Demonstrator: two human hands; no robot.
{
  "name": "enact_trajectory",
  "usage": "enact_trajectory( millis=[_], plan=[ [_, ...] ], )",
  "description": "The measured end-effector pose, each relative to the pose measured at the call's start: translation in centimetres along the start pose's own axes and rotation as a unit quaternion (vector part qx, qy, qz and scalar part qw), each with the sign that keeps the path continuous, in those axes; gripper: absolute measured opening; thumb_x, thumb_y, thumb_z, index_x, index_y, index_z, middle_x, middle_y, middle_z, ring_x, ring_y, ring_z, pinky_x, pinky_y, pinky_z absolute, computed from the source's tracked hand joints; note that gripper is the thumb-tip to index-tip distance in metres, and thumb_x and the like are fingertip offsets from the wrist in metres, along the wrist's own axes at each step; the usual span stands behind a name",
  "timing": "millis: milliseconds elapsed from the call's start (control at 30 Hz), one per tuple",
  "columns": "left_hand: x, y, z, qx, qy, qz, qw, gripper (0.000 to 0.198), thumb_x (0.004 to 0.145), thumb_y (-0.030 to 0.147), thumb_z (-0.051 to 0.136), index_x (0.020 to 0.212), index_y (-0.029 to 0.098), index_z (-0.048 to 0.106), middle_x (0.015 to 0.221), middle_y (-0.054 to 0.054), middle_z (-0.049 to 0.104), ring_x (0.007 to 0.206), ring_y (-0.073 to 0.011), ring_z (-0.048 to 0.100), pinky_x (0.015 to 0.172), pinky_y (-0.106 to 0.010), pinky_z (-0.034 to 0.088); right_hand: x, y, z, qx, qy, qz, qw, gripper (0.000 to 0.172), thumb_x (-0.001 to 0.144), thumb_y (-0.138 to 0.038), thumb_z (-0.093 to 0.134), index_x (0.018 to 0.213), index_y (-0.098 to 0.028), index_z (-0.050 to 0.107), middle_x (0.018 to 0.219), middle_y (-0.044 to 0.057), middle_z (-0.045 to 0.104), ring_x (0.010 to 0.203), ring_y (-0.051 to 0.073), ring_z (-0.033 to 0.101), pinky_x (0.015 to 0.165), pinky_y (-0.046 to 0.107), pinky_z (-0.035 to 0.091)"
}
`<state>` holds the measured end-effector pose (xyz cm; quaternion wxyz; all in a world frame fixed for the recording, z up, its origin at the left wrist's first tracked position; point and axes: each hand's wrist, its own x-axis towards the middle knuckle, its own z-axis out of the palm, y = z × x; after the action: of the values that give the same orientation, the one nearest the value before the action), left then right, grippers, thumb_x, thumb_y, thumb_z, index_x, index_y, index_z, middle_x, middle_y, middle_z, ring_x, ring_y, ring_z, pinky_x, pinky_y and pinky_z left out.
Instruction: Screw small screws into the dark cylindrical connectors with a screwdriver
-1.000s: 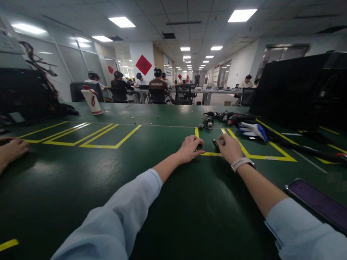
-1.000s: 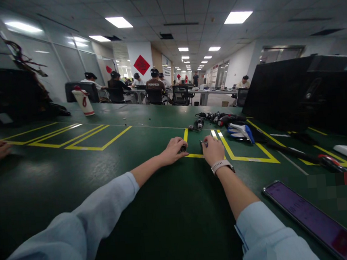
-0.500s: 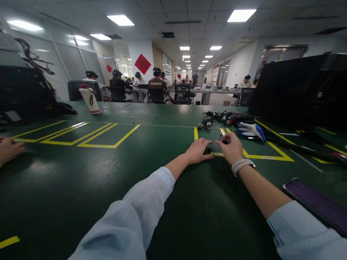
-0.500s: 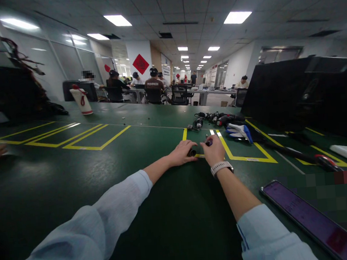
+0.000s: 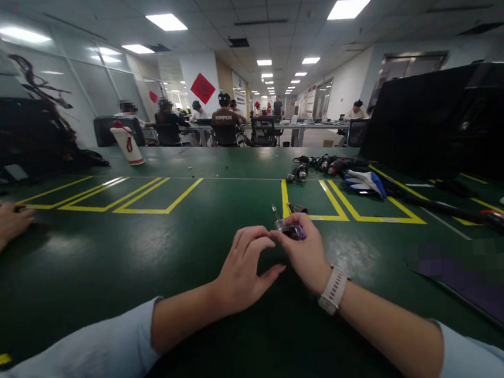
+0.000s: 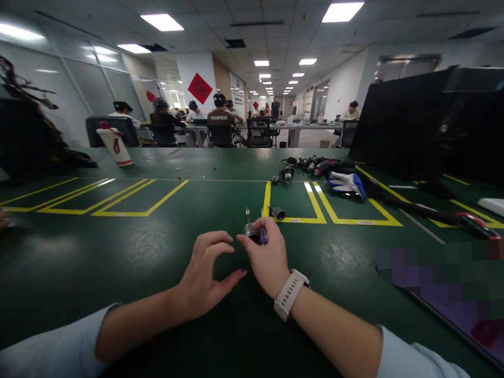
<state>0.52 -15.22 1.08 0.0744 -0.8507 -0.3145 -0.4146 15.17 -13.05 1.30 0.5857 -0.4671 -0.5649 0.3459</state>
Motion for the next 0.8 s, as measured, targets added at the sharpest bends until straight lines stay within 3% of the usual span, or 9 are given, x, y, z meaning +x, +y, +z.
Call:
enact_trajectory(
  millis=[133,233,367,600,800],
  plan=[
    [-1.0,0.0,-2.3,0.014,-0.126,0.04,0.991,0.04,0.077,0.032,0.057,0.113,0.021,0.043,0.111,-0.009,0.054,0.102,-0.0226,0.049,0.09,-0.038,0.037,-3.7,-1.5,0.7,0.062,-0.091,0.085,0.99,0.02,0.063,-0.019,0.063,0.076,-0.021,0.046,0.071,-0.003,0.052,0.064,0.014,0.049,0.059,0.027,0.041],
    [-0.9,0.2,-2.9,0.025,-0.214,0.069,0.974,0.033,0.079,0.027,0.054,0.111,0.021,0.048,0.106,-0.007,0.058,0.097,-0.0213,0.052,0.089,-0.038,0.036,-5.7,-1.9,0.9,0.091,-0.115,0.134,0.98,0.021,0.06,-0.013,0.062,0.071,-0.02,0.046,0.069,-0.003,0.051,0.065,0.014,0.048,0.058,0.026,0.041],
    [-0.5,1.0,-3.1,0.026,-0.289,0.117,0.95,0.019,0.082,0.03,0.049,0.098,0.021,0.054,0.101,-0.008,0.057,0.09,-0.0201,0.051,0.083,-0.034,0.039,-7.4,-1.7,0.9,0.133,-0.119,0.161,0.971,0.027,0.053,-0.005,0.059,0.07,-0.02,0.045,0.069,-0.004,0.051,0.064,0.012,0.047,0.054,0.023,0.041],
    [-0.4,2.1,-3.4,0.025,-0.368,0.102,0.924,0.018,0.082,0.033,0.052,0.092,0.019,0.053,0.095,-0.006,0.054,0.082,-0.0181,0.05,0.071,-0.029,0.04,-8.0,-1.6,-0.6,0.1,-0.178,0.132,0.97,0.03,0.057,-0.002,0.058,0.077,-0.02,0.045,0.078,-0.003,0.053,0.072,0.013,0.05,0.061,0.024,0.044],
    [0.2,2.7,-3.7,0.053,-0.377,0.139,0.914,0.025,0.076,0.039,0.06,0.087,0.018,0.052,0.09,-0.002,0.056,0.075,-0.0157,0.05,0.064,-0.028,0.035,-7.0,-1.6,-2.6,0.139,-0.214,0.17,0.952,0.035,0.057,-0.004,0.06,0.085,-0.021,0.048,0.091,0.001,0.058,0.089,0.018,0.056,0.084,0.035,0.043]
  ],
)
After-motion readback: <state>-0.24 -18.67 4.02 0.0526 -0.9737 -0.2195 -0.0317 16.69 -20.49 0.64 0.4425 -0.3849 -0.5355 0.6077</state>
